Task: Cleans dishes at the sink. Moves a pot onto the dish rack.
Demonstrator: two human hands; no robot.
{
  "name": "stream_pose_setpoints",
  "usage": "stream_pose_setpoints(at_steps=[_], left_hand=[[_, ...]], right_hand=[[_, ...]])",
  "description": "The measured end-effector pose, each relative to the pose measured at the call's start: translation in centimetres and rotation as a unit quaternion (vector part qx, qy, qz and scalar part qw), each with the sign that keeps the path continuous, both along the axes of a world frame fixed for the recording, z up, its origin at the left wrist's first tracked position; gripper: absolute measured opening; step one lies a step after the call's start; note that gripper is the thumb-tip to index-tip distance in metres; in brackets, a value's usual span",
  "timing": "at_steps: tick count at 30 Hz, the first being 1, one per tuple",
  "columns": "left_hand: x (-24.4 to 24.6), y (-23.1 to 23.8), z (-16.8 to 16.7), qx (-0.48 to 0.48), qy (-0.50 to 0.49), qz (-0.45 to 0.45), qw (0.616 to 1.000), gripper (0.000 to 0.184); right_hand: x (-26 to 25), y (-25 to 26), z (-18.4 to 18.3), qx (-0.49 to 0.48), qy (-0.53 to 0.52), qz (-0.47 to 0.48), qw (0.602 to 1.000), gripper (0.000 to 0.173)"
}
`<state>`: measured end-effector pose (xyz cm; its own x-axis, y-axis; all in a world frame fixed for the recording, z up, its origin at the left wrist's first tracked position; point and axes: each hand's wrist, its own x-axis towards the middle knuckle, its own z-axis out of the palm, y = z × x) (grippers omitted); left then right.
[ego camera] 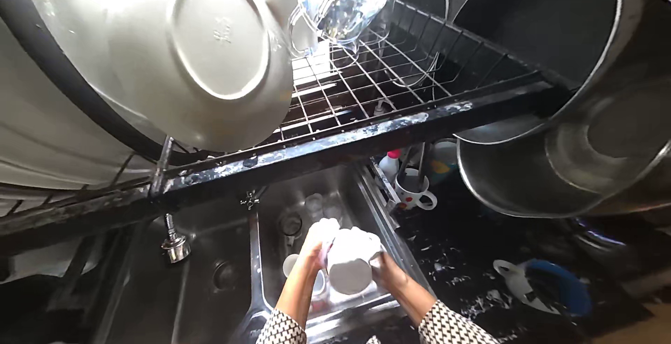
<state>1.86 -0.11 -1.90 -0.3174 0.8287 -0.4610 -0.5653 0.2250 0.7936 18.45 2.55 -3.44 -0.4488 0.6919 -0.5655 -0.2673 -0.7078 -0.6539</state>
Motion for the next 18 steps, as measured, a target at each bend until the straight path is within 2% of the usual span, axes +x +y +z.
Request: stream_pose_setpoints(at_steps=[2, 3, 5, 6, 7, 9, 10, 12, 13, 14, 15, 17, 18], left_hand=[[-0.5, -0.8, -1.8, 0.025, -0.11, 0.03, 0.993, 0.027], [-0.6, -0.8, -3.2, 0.033, -0.153, 0.035, 0.987, 0.032], [0.7, -1.3, -4.0, 0.0, -0.174, 0.076, 0.982, 0.036], [2.1, -2.0, -3.4, -0.027, -0.154, 0.112, 0.981, 0.037], [3.4, -2.6, -3.2, -0.04, -0.175, 0.146, 0.973, 0.045], [6.2, -2.4, -2.3, -0.063, -0.186, 0.195, 0.961, 0.051], [7.6, -2.4, -2.0, -0.068, -0.119, 0.199, 0.97, 0.045], [9.3, -2.5, -1.3, -0.095, 0.12, 0.145, 0.978, 0.019], [9.2, -2.7, -0.3, -0.107, 0.223, 0.083, 0.966, 0.024], [8.8, -2.8, 0.8, -0.109, 0.327, 0.011, 0.939, 0.038], [8.1, -2.6, 1.9, -0.105, 0.43, -0.055, 0.895, 0.044], [5.9, -1.6, 3.4, -0.062, 0.59, -0.121, 0.796, 0.039], [4.3, -0.9, 3.7, -0.036, 0.614, -0.12, 0.779, 0.037]], right_hand=[[-0.8, 0.9, -1.0, -0.009, 0.077, -0.007, 0.997, 0.028], [-0.5, 1.2, -2.2, -0.021, 0.176, 0.017, 0.984, 0.023], [-0.4, 1.4, -3.6, -0.068, 0.308, 0.063, 0.947, 0.017], [-0.6, 1.2, -3.8, -0.089, 0.33, 0.07, 0.937, 0.022], [-0.9, 1.0, -3.7, -0.097, 0.333, 0.064, 0.936, 0.029], [-1.8, 0.7, -1.9, -0.083, 0.285, 0.014, 0.955, 0.041], [-2.4, 0.6, -0.5, -0.075, 0.243, -0.026, 0.967, 0.043], [-3.4, 0.4, 2.1, -0.055, 0.14, -0.091, 0.984, 0.036], [-3.5, 0.1, 2.8, -0.036, 0.112, -0.103, 0.988, 0.031], [-3.4, -0.5, 2.8, -0.016, 0.108, -0.108, 0.988, 0.03], [-3.3, -0.9, 2.3, 0.001, 0.122, -0.104, 0.987, 0.032], [-2.9, -1.1, 0.6, 0.045, 0.172, -0.091, 0.98, 0.032], [-2.7, -1.0, 0.0, 0.07, 0.184, -0.087, 0.977, 0.031]])
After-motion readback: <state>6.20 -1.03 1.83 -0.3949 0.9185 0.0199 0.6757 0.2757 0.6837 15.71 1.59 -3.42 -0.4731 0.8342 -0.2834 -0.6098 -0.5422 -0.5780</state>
